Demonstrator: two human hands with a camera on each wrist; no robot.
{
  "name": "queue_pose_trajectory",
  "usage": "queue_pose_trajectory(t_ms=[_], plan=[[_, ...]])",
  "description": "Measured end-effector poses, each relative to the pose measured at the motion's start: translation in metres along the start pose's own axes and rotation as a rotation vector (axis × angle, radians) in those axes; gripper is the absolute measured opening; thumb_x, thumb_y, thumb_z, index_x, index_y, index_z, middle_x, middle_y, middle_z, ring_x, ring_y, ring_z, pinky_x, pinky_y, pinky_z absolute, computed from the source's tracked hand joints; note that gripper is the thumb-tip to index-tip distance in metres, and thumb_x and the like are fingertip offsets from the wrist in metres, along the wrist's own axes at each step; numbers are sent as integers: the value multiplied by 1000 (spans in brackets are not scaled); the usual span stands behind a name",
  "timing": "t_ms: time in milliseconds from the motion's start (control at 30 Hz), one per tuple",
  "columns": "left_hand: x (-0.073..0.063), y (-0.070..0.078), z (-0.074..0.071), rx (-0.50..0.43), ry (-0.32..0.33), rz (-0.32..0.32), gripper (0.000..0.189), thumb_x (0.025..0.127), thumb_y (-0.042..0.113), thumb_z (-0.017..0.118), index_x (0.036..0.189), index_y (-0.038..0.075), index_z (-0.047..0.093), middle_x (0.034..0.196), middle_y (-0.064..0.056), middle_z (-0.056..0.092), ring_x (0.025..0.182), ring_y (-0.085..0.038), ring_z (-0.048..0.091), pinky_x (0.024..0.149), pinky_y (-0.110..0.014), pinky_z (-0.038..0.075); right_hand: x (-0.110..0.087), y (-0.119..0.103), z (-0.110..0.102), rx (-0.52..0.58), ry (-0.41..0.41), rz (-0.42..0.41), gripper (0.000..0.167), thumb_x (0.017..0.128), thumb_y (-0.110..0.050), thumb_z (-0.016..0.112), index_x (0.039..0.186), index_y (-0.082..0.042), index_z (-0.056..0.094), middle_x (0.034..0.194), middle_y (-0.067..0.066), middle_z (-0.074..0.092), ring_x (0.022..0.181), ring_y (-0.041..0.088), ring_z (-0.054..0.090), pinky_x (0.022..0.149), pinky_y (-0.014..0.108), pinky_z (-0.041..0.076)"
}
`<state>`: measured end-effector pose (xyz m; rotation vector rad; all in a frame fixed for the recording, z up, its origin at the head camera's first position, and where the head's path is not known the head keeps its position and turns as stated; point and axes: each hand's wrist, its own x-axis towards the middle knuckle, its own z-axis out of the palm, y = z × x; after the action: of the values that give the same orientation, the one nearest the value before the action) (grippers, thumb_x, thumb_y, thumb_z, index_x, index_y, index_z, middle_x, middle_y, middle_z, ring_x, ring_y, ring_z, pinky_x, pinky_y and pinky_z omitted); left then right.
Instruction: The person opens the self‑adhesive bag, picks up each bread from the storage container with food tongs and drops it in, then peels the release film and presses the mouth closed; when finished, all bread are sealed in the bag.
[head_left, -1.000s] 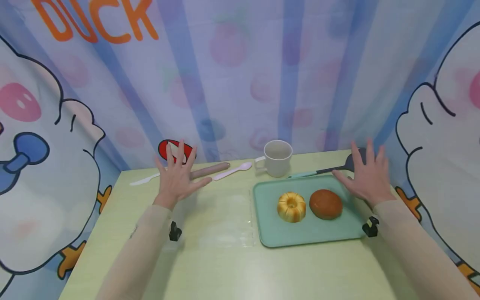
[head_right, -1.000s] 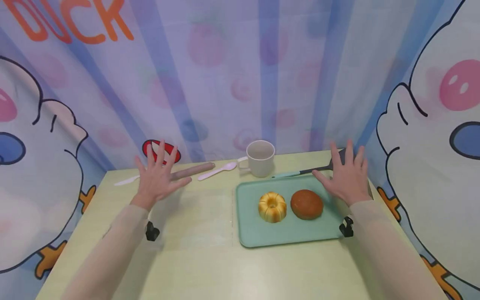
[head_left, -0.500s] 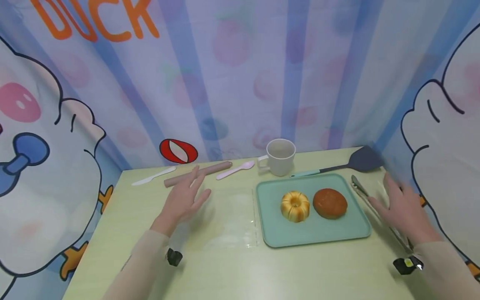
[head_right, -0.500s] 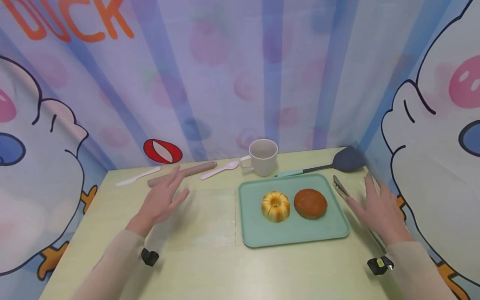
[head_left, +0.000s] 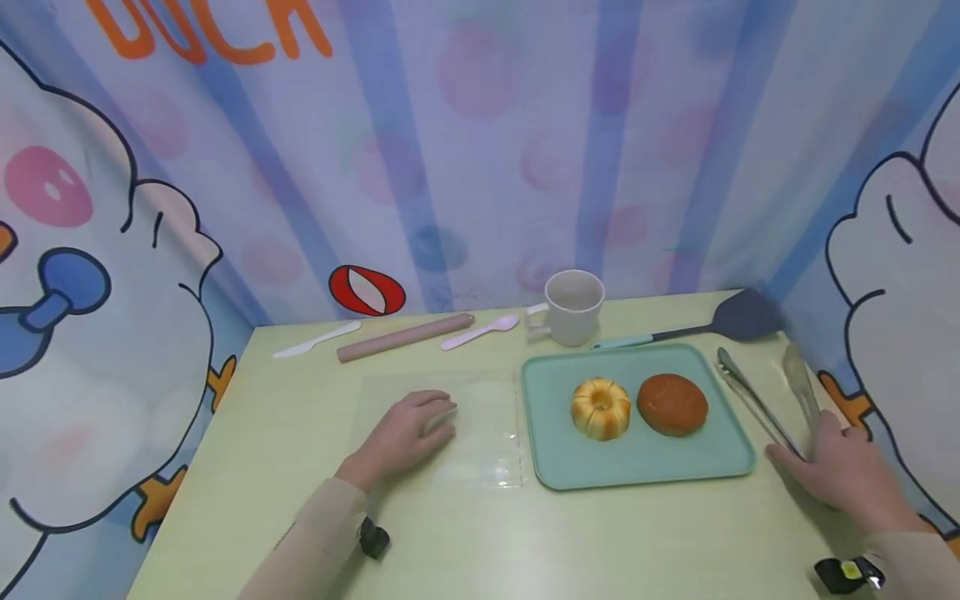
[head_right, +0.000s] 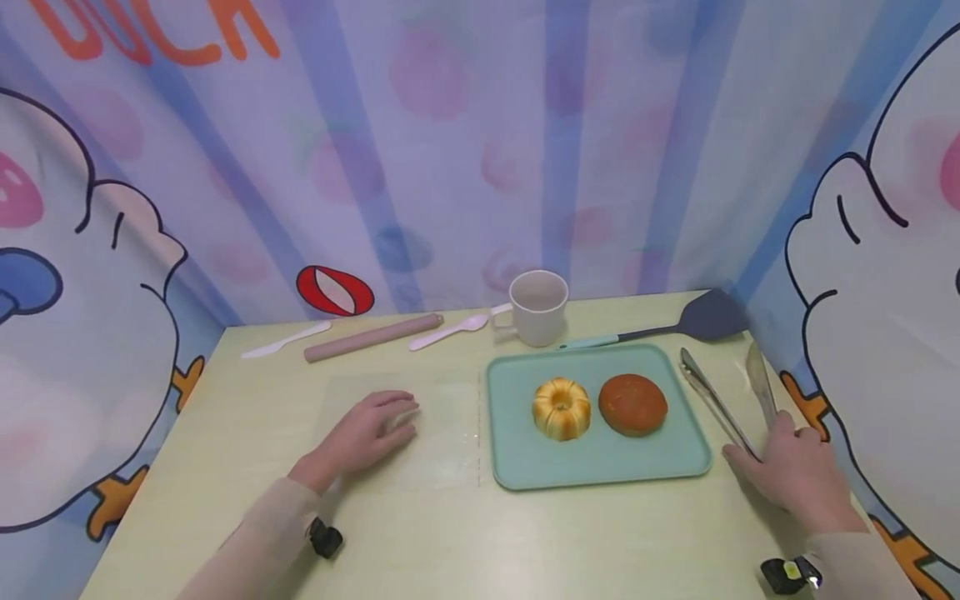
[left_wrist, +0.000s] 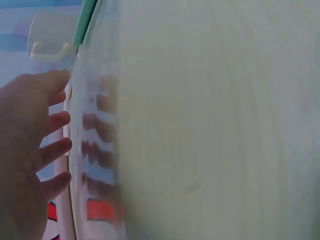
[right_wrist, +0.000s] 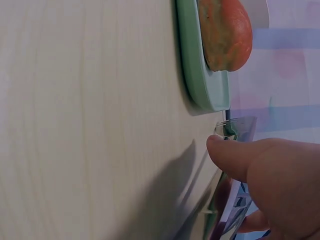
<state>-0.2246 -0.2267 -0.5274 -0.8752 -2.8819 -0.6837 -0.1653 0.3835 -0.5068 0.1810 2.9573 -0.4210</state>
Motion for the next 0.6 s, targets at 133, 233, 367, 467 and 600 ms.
queue_pose_trajectory(t_ms=[133,233,367,467,600], plan=[[2,0,10,-1,5,46,42,99,29,76,136,8,71,142,-12,65,135,-33,57,114,-53,45,1,0,3,-6,16,19,96,96,-63,64,116,25,33,93,47,43,82,61,55,63,61,50],[4,0,11,14,5,53,41,98,29,77,134,9,73,140,-12,66,134,-33,57,114,-54,45,1,-5,6,-17,119,8,98,95,-60,68,121,27,30,99,53,41,92,69,49,69,68,48],[4,1,11,18,7,27,40,97,30,78,132,9,75,139,-11,66,134,-33,56,113,-56,45,0,-30,10,35,358,-94,90,94,-43,74,133,26,32,115,58,39,106,74,41,80,77,39],[4,2,10,12,6,8,40,97,31,79,130,10,76,139,-10,66,134,-33,55,113,-56,44,2,-60,11,112,540,-286,79,91,-30,77,139,21,41,126,52,44,113,70,42,86,79,37],[3,3,9,5,4,-6,38,97,31,79,128,10,77,137,-9,67,133,-32,55,112,-57,44,4,-109,16,176,681,-600,66,85,-20,79,137,13,56,127,39,56,111,58,53,90,73,44]])
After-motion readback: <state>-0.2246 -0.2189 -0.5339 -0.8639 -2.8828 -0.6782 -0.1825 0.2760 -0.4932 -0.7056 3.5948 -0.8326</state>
